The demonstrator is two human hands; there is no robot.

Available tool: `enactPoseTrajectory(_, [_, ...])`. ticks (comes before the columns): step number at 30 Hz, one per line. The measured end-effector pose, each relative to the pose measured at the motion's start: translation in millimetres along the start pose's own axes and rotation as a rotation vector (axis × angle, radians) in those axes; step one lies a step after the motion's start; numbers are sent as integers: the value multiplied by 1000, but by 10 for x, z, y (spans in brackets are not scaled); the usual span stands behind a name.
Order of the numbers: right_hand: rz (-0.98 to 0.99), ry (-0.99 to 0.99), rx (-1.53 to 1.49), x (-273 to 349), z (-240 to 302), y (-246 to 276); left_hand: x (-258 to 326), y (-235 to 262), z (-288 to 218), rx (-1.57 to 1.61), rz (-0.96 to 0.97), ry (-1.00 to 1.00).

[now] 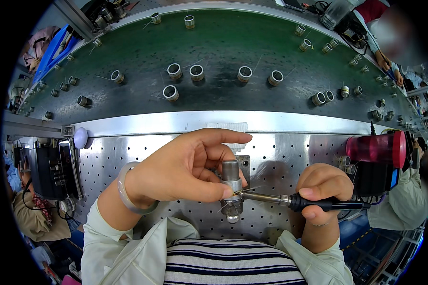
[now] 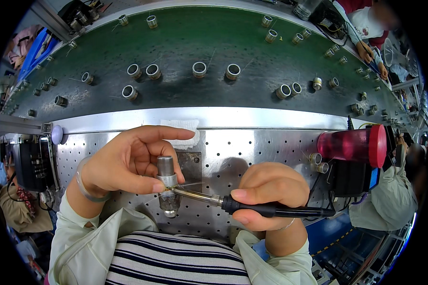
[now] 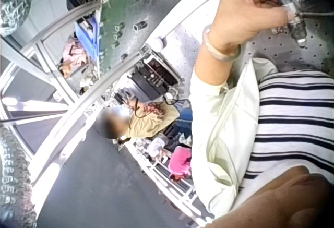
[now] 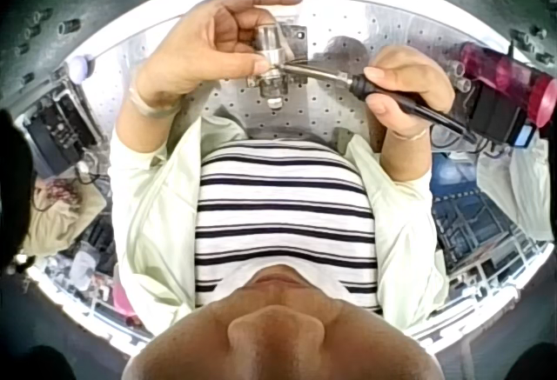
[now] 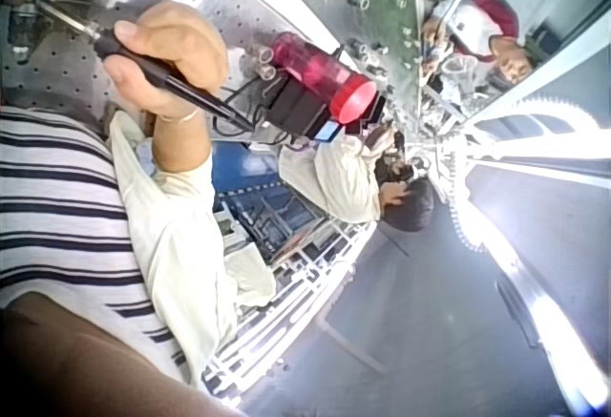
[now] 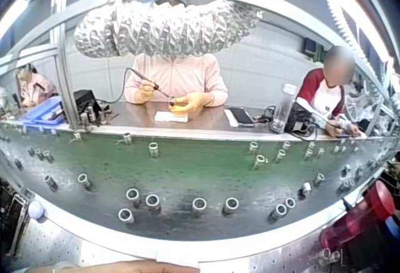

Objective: The person uses a soldering iron to apply heat and solder to small cylindrical metal components held in a fixture. They repeatedly pick up components from a conveyor belt, solder them, and place them back on the belt.

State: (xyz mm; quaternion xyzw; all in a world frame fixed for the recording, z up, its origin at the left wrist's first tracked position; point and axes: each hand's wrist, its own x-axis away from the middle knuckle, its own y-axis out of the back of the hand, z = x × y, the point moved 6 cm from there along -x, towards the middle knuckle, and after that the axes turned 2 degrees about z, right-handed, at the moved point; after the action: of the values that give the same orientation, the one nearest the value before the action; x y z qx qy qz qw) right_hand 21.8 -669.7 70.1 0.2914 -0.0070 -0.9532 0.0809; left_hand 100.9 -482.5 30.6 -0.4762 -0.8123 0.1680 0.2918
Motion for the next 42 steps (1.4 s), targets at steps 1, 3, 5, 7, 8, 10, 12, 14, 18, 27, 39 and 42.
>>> enactPoseTrajectory(1, [4,-4,-7,0,-4,3,-3,-1,3,0,3,-2])
enactPoseTrajectory(3, [4,-10,-11,5,-5,8,-11,-4,6,-1,10,-5])
enactPoseTrajectory(5, [-5,-14,-7,7,2,11,-16,-15,-3,11,9,-1])
enactPoseTrajectory(7, [-3,-6,2,-2,14,11,-21,-24,-3,13,8,0])
enactPoseTrajectory(8, [-1,-3,7,-5,20,12,-24,-28,0,10,7,-2])
enactPoseTrajectory(10, [2,-2,16,-11,31,13,-29,-33,5,7,7,-8])
enactPoseTrajectory(12, [2,1,24,-9,32,21,-39,-34,16,7,11,-17])
enactPoseTrajectory(14, [0,9,33,-1,34,35,-52,-34,23,1,18,-16])
enactPoseTrajectory(18, [-84,17,-6,64,14,137,-96,-9,33,20,83,-6])
enactPoseTrajectory(27, [-298,-53,-26,96,-41,184,-156,59,5,84,123,-69])
enactPoseTrajectory(39, [-444,-174,-137,91,-32,200,1063,2226,-1491,-1364,-1462,-670])
enactPoseTrajectory(42, [-435,-173,-168,91,-75,190,1355,2755,-1440,-1410,-1514,-295])
